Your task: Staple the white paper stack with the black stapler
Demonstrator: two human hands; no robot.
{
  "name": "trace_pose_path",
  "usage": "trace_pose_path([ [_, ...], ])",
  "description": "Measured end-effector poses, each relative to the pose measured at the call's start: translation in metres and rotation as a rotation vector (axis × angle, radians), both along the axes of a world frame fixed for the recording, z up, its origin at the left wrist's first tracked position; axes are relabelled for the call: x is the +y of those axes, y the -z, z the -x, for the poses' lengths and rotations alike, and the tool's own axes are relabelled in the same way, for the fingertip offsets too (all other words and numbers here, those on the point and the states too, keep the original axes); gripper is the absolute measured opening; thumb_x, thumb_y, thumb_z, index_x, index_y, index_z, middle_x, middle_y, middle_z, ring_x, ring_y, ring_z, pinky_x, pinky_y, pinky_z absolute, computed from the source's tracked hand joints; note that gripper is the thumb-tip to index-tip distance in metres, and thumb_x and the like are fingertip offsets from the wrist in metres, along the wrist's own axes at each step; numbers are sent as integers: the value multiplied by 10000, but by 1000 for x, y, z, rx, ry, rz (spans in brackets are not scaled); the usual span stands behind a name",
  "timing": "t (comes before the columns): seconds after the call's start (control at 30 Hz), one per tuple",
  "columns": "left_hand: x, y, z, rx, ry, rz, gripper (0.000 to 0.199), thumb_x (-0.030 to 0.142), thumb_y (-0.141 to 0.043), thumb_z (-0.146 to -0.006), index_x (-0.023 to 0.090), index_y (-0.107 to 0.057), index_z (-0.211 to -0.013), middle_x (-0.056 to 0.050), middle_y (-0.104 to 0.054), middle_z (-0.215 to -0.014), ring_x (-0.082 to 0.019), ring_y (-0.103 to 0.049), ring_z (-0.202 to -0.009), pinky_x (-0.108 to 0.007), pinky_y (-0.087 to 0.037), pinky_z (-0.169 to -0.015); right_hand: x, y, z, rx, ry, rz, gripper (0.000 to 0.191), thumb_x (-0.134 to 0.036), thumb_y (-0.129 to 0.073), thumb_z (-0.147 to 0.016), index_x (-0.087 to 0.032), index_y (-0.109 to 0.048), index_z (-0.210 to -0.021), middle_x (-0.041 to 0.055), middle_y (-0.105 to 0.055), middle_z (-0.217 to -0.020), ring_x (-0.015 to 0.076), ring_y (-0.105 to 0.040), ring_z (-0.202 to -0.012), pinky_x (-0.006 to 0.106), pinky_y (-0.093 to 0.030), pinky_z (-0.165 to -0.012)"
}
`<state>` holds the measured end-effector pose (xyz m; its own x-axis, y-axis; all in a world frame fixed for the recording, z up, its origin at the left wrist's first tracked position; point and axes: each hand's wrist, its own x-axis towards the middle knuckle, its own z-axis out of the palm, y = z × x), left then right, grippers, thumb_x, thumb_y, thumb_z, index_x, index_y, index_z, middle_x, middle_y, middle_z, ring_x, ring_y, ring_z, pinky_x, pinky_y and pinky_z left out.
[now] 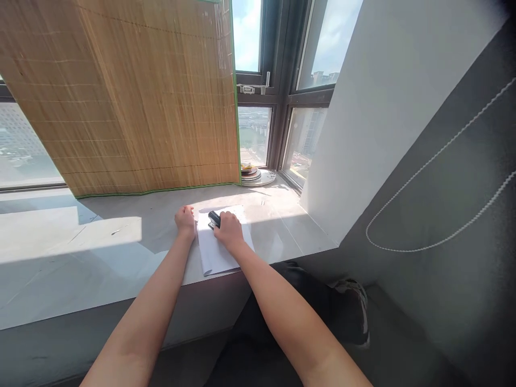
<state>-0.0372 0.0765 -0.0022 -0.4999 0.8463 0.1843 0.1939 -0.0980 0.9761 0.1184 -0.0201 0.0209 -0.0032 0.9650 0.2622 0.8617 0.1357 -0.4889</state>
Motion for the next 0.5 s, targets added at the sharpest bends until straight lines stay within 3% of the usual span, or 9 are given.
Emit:
trace_pose_path([
  [0.1,-1,-2,-1,19,11,-10,109,269,-481,-730,216,-573,-703,25,-456,-607,-144,-417,-569,-270,-330,-522,2,-2,7,-32,6,54,216,-218,-610,-917,-222,-578,-1131,120,-665,-1185,281,-613,-1127,368,-515,-866],
  [0.17,-2,-1,-1,27,21,-8,110,284,-492,-727,218,-572,-689,19,-465,-609,-146,-416,-570,-270,-324,-515,4,-5,-3,-58,14,96,249,-215,-630,-907,-225,-581,-1151,113,-684,-1164,286,-624,-1123,357,-516,-835],
  [0.5,1,4,1,120,85,-22,133,247,-517,-776,212,-635,-727,-27,-562,-705,-187,-501,-685,-279,-371,-572,2,-7,-139,-102,171,182,179,-202,-745,-805,-214,-698,-977,66,-754,-1004,230,-691,-939,269,-436,-682],
])
